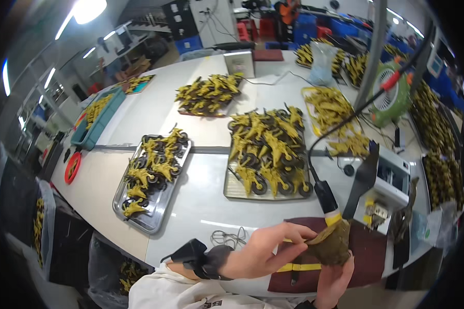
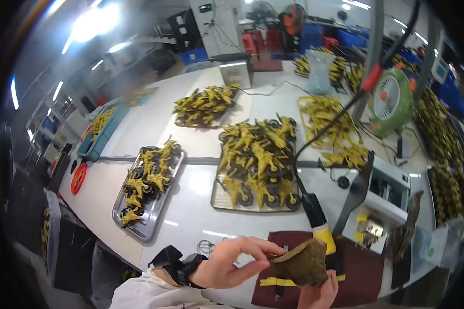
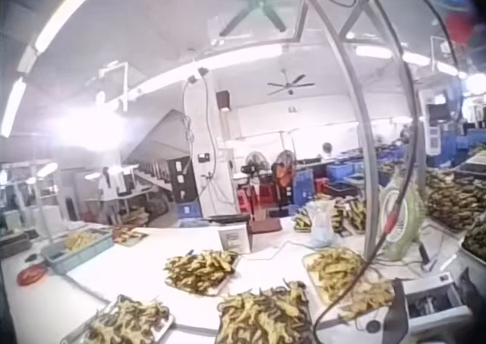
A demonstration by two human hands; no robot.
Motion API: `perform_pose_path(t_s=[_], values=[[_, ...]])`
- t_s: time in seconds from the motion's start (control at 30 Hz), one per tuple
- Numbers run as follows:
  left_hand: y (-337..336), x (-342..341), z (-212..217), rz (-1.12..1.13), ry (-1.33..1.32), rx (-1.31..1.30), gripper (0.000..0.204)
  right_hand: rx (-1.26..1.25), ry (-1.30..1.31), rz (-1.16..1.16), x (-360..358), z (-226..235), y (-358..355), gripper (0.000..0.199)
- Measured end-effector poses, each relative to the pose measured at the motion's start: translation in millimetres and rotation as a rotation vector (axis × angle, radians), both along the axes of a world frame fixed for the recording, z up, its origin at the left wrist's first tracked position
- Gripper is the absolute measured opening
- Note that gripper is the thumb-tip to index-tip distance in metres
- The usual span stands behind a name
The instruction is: Unwrapping a leaf-wrapped rice dumpling (zongzi) from its casing.
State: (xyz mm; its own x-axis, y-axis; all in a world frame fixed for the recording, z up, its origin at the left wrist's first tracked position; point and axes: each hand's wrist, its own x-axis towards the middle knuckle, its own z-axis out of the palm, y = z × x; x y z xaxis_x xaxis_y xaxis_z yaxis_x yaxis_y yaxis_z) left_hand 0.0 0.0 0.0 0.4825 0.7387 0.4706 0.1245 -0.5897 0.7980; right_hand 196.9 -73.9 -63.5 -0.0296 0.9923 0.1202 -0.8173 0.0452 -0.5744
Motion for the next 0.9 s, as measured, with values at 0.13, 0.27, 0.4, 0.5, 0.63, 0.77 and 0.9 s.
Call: perform_pose_path(t_s=[0.13,0.27,0.4,0.5,0.63,0.77,0.9], values=[[0.1,-38.5,23.0,-0.059,-0.169,-0.488,0.012,-0.337,-0.069,-0.287,-49.7,24.3,-15.5,0.043],[-5.2,-29.5,17.4,-0.16,-0.52,-0.831,0.012,-0.078,0.059,-0.131,-26.8,5.2,-12.2,0.038],[1.2,-40.1,-2.8,-0.214,-0.755,-1.043,0.016,-0.351,0.047,-0.197,-43.8,18.3,-2.9,0.033],[-8.5,-33.6,-2.2,-0.159,-0.862,-1.095,0.034,-0.265,0.096,-0.068,-45.9,31.9,7.8,0.021],[-21.1,-31.3,-17.8,-0.345,-0.956,-1.08,0.058,-0.31,0.098,-0.084,-42.7,27.3,7.6,0.022],[-31.4,-35.8,-35.1,-0.402,-0.851,-0.847,0.058,-0.279,0.116,-0.025,-42.1,21.0,5.9,0.024],[-32.3,-31.5,-20.7,-0.166,-0.746,-1.044,0.039,-0.33,0.038,-0.031,-42.8,12.1,6.8,0.03]])
